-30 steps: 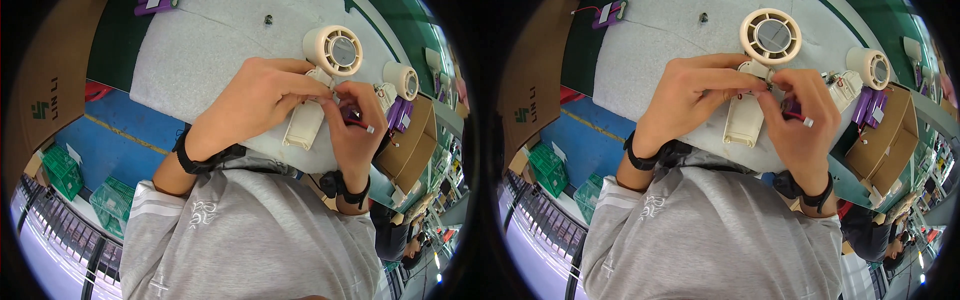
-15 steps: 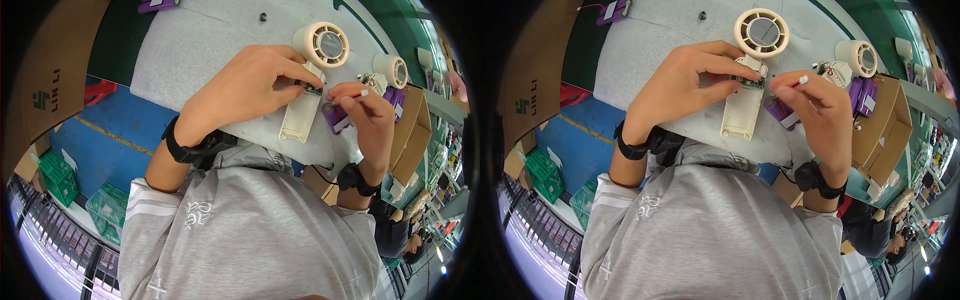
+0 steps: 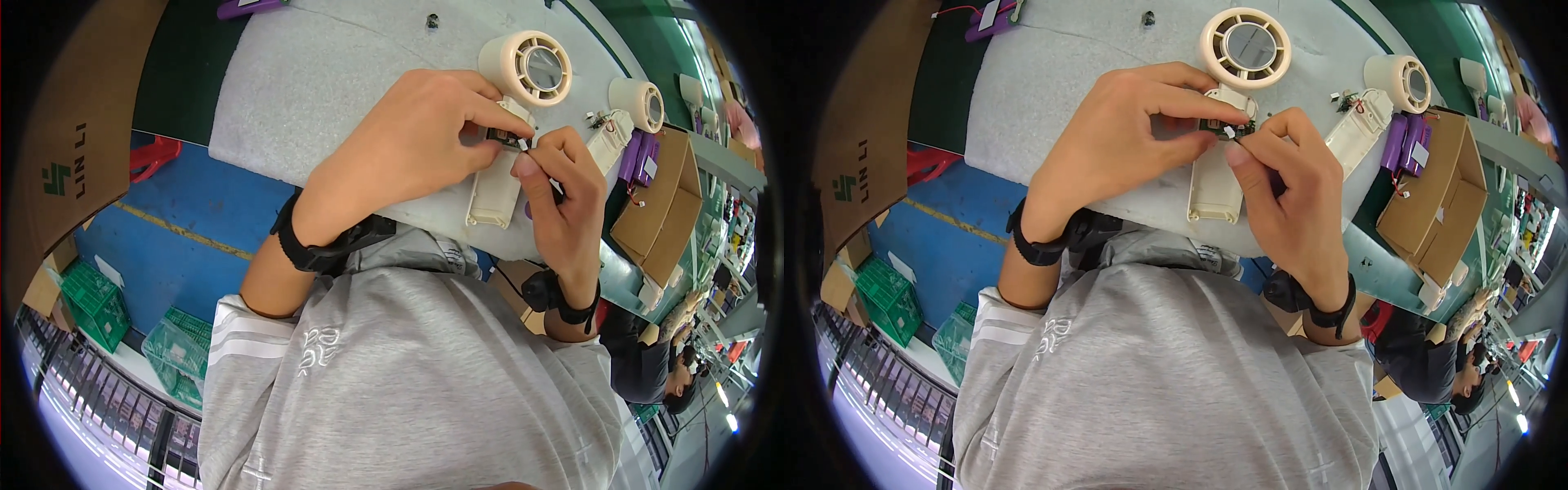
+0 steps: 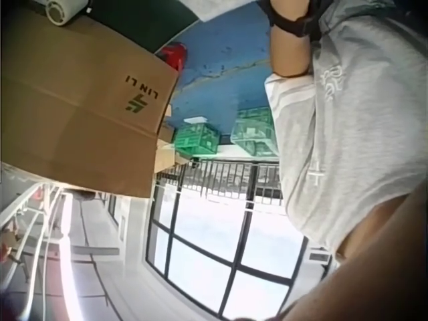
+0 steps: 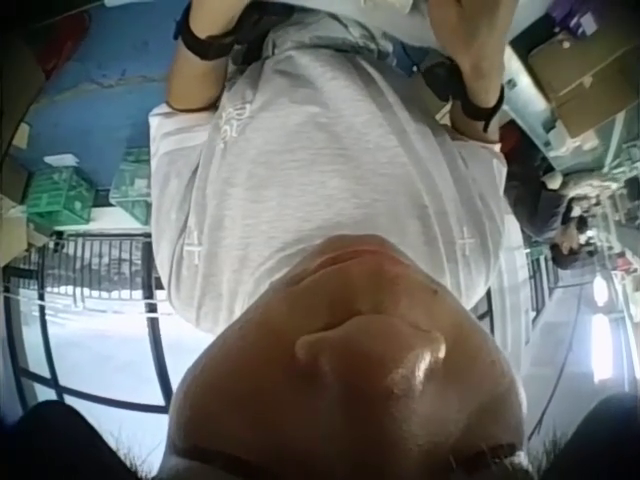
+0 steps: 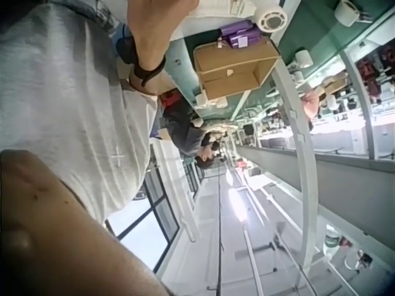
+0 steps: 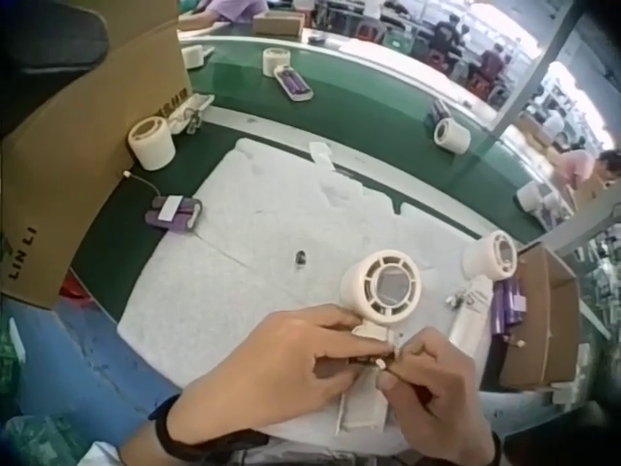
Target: The person connects a battery pack to a circuit board inside a plastic fan housing, presses the battery into the compartment, and sets the assembly aside. They then reach into a box to gather more battery packs and repeat the process with another fan housing.
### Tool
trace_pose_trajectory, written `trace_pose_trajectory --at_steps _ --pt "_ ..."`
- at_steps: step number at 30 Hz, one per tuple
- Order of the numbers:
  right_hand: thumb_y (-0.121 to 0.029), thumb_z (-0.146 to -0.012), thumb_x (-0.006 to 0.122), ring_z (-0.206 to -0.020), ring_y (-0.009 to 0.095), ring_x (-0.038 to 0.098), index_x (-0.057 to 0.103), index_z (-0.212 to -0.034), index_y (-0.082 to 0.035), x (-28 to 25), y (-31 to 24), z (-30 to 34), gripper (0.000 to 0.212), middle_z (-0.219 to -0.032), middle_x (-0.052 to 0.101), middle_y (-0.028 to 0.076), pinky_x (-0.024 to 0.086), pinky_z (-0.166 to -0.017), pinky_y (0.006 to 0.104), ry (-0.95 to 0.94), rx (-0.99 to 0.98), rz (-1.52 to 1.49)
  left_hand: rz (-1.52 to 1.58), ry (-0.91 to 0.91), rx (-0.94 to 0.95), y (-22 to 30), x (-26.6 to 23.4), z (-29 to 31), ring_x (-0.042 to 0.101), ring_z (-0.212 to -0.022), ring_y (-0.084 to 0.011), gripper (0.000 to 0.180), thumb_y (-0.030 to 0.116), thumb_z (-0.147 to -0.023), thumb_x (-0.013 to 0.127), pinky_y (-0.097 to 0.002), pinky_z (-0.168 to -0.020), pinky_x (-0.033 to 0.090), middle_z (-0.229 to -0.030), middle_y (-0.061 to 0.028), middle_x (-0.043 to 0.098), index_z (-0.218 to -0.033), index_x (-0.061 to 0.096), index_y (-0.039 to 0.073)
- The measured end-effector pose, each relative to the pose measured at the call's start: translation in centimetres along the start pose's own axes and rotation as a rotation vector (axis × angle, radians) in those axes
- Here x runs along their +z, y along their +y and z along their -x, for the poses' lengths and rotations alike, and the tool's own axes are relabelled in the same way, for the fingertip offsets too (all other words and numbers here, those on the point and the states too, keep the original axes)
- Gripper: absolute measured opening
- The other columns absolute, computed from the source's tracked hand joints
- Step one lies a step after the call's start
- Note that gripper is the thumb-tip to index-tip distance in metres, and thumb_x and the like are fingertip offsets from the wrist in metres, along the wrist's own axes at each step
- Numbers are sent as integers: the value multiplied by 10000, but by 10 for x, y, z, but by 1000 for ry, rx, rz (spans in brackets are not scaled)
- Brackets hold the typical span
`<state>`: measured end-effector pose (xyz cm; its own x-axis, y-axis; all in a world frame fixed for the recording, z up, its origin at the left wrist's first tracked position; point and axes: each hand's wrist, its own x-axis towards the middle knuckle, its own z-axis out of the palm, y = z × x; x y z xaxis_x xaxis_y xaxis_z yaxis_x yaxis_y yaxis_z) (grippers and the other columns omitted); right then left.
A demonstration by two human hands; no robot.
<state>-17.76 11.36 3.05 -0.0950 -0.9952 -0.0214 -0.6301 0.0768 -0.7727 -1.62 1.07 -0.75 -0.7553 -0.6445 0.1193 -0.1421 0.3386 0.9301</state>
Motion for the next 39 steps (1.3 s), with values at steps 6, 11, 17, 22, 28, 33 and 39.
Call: trace_pose_trajectory --at_steps 6,11,17,22,28,33,39 --pt "-54 -883 629 -602 115 450 630 -834 27 2 0 -1 95 -774 483 54 343 -521 257 65 -116 218 -18 19 77 -3 0 2 664 -856 -238 307 89 -741 721 -288 -744 529 -1057 -99 677 -1045 739 133" --pt "-58 -870 647 -607 120 460 638 -860 36 8 -5 2 95 -771 486 53 355 -537 253 101 -83 269 -16 42 125 -10 3 1 666 -835 -235 252 142 -785 716 -286 -738 530 -1023 -89 683 -1035 740 131" --pt "-50 -868 648 -614 113 467 653 -874 31 8 -2 4 81 -778 486 57 367 -547 243 96 3 120 -2 50 111 -11 4 1 665 -842 -229 230 130 -815 682 -289 -734 530 -1005 -83 684 -1039 737 128" --pt "-33 -847 660 -605 107 464 667 -883 27 10 2 7 71 -784 482 59 361 -529 241 133 52 73 -10 21 103 -10 0 1 665 -840 -226 239 130 -799 702 -291 -730 530 -1022 -81 682 -1035 740 136" --pt "-27 -826 677 -586 106 447 676 -867 29 15 -2 10 70 -776 466 55 342 -510 248 134 -41 198 -27 6 146 -12 -1 2 664 -837 -226 308 104 -760 725 -292 -733 532 -1057 -73 675 -1064 733 157" --pt "-20 -813 688 -580 109 427 679 -844 32 20 -5 10 62 -753 450 51 328 -507 252 195 -41 243 -42 -2 152 -12 -2 2 664 -840 -229 352 73 -742 723 -291 -734 534 -1066 -72 674 -1081 728 168" --pt "-13 -803 690 -575 114 430 676 -833 33 21 -6 9 56 -736 450 45 338 -506 260 172 -58 250 -38 -2 157 -13 -2 2 664 -842 -233 382 42 -725 709 -290 -730 538 -1080 -76 676 -1084 728 172"
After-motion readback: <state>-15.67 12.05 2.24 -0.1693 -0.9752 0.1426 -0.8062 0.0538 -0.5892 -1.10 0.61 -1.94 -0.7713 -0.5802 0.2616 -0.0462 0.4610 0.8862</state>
